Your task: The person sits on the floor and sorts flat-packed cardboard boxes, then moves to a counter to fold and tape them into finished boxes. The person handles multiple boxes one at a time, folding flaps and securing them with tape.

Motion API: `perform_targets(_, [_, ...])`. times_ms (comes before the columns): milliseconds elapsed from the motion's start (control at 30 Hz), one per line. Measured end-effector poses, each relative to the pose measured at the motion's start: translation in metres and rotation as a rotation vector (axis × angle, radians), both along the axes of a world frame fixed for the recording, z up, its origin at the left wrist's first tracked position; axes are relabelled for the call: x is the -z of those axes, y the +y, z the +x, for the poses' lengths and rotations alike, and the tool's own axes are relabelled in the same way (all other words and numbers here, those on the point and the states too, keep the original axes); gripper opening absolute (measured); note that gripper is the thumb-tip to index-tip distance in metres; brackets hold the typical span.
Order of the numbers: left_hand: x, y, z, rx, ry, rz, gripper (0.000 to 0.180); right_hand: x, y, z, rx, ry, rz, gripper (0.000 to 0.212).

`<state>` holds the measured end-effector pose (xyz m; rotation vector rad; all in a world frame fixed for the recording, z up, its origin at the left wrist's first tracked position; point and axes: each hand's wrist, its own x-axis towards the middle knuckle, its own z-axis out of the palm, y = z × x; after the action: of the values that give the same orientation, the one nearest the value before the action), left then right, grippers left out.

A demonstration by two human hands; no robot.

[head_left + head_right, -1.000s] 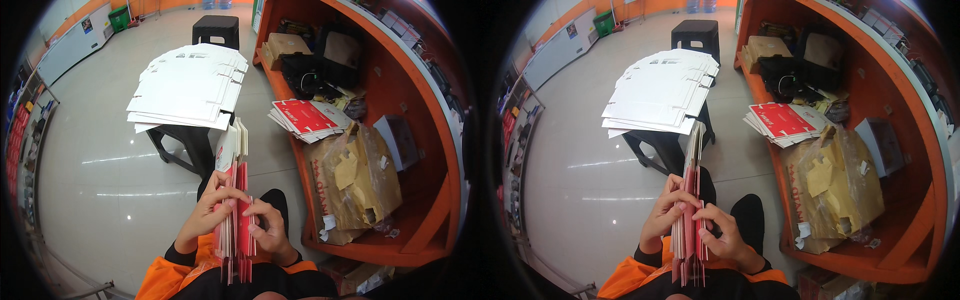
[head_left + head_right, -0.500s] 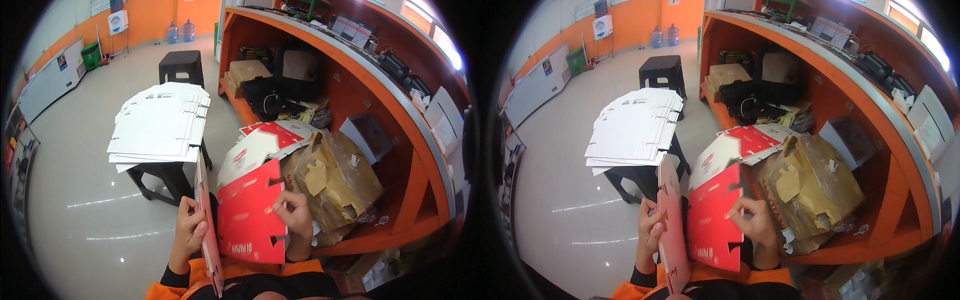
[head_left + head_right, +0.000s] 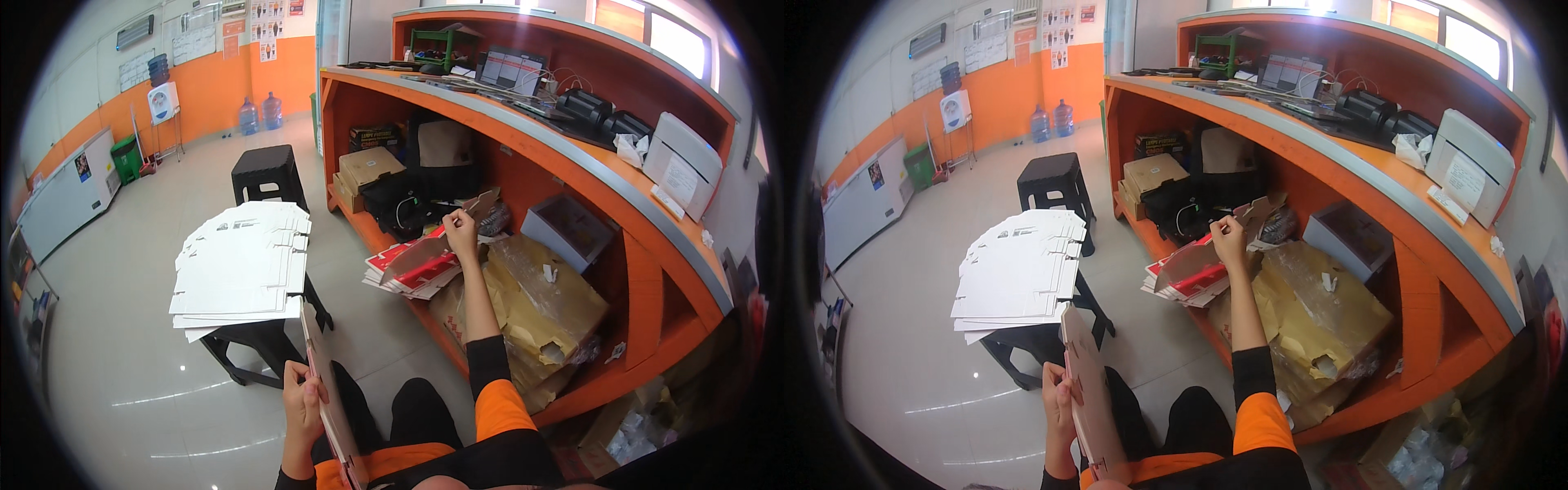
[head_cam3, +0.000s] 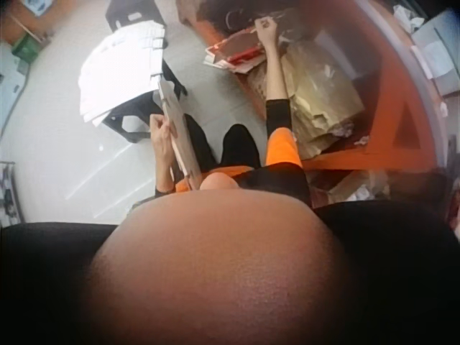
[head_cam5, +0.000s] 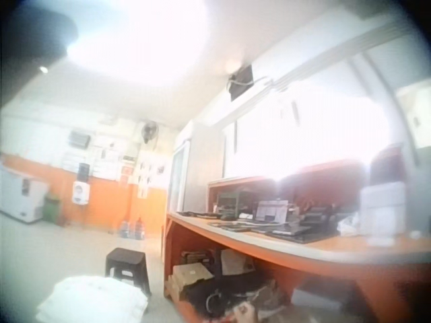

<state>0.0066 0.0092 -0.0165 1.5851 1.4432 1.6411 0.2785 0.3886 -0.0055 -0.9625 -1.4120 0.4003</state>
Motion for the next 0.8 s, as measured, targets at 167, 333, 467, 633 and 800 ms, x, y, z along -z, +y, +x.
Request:
perform_targets(167, [0.007, 0.015, 0.011, 0.038, -0.041, 0.058, 0.05, 0.001, -0.004, 0.022, 0.462, -0.4, -0.29, 0.028])
perform_targets(333, [-0.004, 0.025, 0.017, -0.059, 0.044, 0.055, 0.051, -0.03, -0.162, -0.048, -0.407, -0.281, -0.687, 0.049])
perform_targets(467, [-0.009, 0.053, 0.043, -0.029, 0.164, 0.068, 0.045, -0.011, -0.282, -0.031, -1.133, -0.438, -0.762, 0.058])
perform_targets(633, [0.004, 0.09, 0.076, 0.024, 0.371, 0.118, 0.031, -0.02, -0.327, -0.03, -0.919, -0.528, -0.736, 0.057])
perform_targets(800, [0.007, 0.128, 0.116, 0.299, 0.454, 0.081, 0.025, 0.032, -0.316, -0.001, -0.737, -0.25, -0.769, 0.037])
